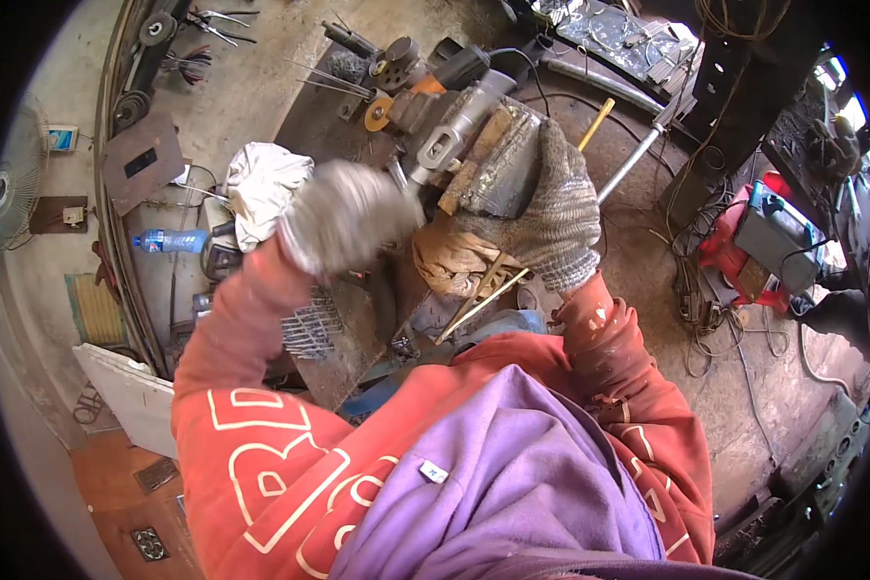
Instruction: The person uses a tap and handle to create threads on a metal rod secured in a bench vise, then uses a drill to work on the rod before continuing to use the tap.
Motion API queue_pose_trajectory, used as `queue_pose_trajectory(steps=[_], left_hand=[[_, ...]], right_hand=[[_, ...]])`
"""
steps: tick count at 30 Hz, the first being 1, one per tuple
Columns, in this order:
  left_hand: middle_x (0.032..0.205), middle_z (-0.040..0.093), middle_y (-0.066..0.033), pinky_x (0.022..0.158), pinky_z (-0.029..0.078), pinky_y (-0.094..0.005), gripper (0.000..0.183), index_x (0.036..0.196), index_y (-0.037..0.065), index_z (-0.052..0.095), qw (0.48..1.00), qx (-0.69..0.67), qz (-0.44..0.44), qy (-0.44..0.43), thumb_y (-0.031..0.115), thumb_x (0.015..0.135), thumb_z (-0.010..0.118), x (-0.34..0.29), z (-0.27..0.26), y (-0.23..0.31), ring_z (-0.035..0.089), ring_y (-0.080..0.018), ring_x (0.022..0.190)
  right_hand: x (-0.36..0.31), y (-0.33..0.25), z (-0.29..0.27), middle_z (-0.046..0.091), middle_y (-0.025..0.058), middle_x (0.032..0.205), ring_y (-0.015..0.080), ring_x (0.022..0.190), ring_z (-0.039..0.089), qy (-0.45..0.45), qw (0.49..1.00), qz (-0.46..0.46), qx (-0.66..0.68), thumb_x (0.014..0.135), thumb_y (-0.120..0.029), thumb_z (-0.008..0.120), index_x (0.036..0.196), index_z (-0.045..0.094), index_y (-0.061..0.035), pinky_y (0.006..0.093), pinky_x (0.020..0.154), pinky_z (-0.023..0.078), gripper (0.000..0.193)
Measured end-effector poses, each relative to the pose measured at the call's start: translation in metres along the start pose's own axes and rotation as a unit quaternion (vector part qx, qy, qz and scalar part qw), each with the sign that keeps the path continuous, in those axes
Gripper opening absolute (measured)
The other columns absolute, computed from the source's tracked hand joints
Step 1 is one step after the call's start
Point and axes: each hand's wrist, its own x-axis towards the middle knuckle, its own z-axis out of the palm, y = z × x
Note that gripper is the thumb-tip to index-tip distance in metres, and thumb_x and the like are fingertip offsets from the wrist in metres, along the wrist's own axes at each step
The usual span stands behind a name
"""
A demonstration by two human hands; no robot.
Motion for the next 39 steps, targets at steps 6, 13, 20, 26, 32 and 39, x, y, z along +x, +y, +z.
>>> queue_pose_trajectory(steps=[6, 13, 20, 26, 32, 39], left_hand=[[0.081, 0.071, -0.0120, 0.073, 0.055, -0.0492, 0.046, 0.092, 0.010, 0.078, 0.967, 0.049, 0.224, 0.114, 0.054, 0.098, 0.070, 0.102, 0.008, 0.057, 0.069, -0.0365, 0.080], [0.080, 0.075, -0.0101, 0.062, 0.057, -0.0438, 0.035, 0.091, 0.012, 0.078, 0.971, 0.226, 0.031, 0.075, 0.040, 0.110, 0.065, 0.030, -0.012, -0.013, 0.071, -0.0308, 0.065], [0.098, 0.079, -0.0161, 0.088, 0.058, -0.0476, 0.026, 0.100, 0.005, 0.081, 0.986, -0.076, 0.141, 0.045, 0.031, 0.099, 0.076, 0.081, -0.017, 0.073, 0.075, -0.0352, 0.094], [0.103, 0.079, -0.0207, 0.090, 0.058, -0.0482, 0.028, 0.104, 0.002, 0.081, 0.997, 0.068, 0.027, 0.026, 0.030, 0.101, 0.074, 0.082, -0.024, -0.006, 0.074, -0.0399, 0.098], [0.117, 0.077, -0.0218, 0.102, 0.057, -0.0488, 0.036, 0.118, 0.001, 0.077, 0.965, 0.150, 0.078, 0.199, 0.033, 0.103, 0.072, 0.054, -0.003, -0.031, 0.073, -0.0409, 0.113], [0.123, 0.077, -0.0195, 0.106, 0.057, -0.0477, 0.031, 0.119, 0.001, 0.077, 0.965, 0.180, 0.118, 0.149, 0.028, 0.103, 0.073, 0.056, -0.011, -0.028, 0.072, -0.0393, 0.119]], right_hand=[[0.000, 0.021, 0.016, 0.066, 0.0282, 0.133, 0.0468, 0.118, 0.068, -0.021, 0.965, 0.135, 0.223, 0.065, -0.054, 0.100, 0.151, 0.047, 0.0067, 0.0506, 0.100, 0.057, 0.118], [0.000, 0.006, 0.004, 0.065, 0.0267, 0.133, 0.0443, 0.118, 0.069, 0.039, 0.999, -0.008, 0.002, 0.056, -0.053, 0.105, 0.156, 0.044, 0.0048, 0.0490, 0.102, 0.058, 0.131], [-0.004, 0.018, 0.012, 0.063, 0.0262, 0.135, 0.0435, 0.121, 0.067, 0.014, 0.991, 0.070, 0.114, 0.072, -0.042, 0.100, 0.159, 0.043, 0.0011, 0.0508, 0.103, 0.056, 0.113], [-0.004, 0.012, 0.006, 0.063, 0.0280, 0.132, 0.0471, 0.119, 0.066, 0.034, 0.998, -0.034, -0.037, 0.058, -0.057, 0.103, 0.160, 0.038, 0.0042, 0.0526, 0.100, 0.056, 0.135], [0.000, 0.004, 0.006, 0.063, 0.0283, 0.132, 0.0475, 0.115, 0.067, 0.038, 0.998, -0.037, -0.039, 0.058, -0.055, 0.103, 0.159, 0.040, 0.0043, 0.0520, 0.099, 0.057, 0.133], [-0.005, 0.001, 0.008, 0.062, 0.0269, 0.130, 0.0462, 0.114, 0.068, 0.040, 0.999, -0.027, -0.010, 0.056, -0.058, 0.104, 0.157, 0.042, 0.0043, 0.0514, 0.098, 0.058, 0.134]])
